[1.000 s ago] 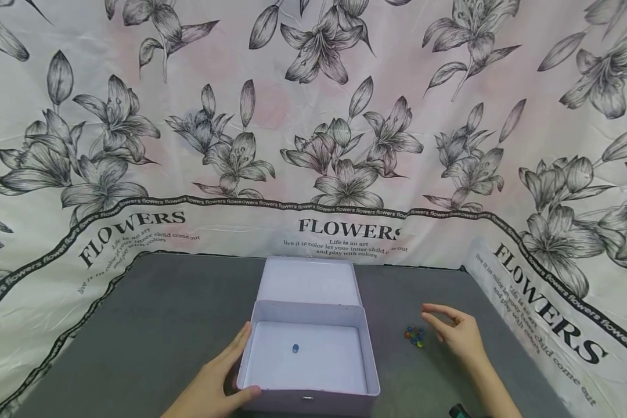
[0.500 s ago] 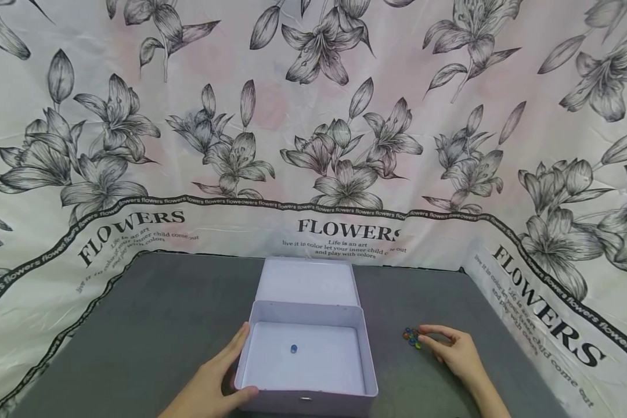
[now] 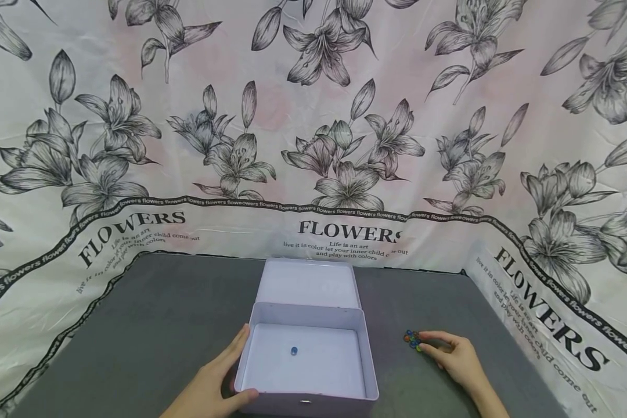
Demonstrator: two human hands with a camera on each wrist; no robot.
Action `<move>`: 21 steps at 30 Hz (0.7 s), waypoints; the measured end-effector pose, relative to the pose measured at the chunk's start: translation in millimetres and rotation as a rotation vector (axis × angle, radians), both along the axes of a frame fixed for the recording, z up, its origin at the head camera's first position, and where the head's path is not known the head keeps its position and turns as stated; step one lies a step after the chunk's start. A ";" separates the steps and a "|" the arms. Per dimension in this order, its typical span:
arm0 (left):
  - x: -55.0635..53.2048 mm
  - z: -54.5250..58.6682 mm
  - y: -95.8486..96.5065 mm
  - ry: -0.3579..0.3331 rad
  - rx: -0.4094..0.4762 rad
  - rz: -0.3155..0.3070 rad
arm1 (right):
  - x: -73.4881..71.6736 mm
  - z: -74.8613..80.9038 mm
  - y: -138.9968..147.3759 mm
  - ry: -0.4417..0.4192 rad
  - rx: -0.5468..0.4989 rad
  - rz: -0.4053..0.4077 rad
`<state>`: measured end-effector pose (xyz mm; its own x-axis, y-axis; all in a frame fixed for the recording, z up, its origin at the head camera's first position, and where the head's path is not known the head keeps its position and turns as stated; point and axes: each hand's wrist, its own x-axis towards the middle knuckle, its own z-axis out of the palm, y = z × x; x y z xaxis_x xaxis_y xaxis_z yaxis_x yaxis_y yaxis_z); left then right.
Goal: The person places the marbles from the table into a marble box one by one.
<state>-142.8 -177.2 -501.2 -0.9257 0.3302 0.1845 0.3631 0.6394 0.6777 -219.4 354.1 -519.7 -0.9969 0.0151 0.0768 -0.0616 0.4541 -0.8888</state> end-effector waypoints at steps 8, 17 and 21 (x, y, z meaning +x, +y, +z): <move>-0.2 1.0 0.6 -0.015 0.005 0.008 | 0.1 -2.5 0.6 0.108 0.118 -0.008; -1.1 1.2 0.7 -0.026 0.005 0.001 | -0.5 -6.7 -3.2 0.176 0.250 -0.065; -0.9 2.9 0.6 -0.077 0.023 -0.003 | -0.7 -6.7 -4.5 0.160 0.259 -0.082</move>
<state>-143.7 -176.7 -498.3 -0.9363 0.3299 0.1202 0.3114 0.6220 0.7184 -220.1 349.6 -526.4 -0.9681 0.0544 0.2445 -0.1452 0.6737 -0.7246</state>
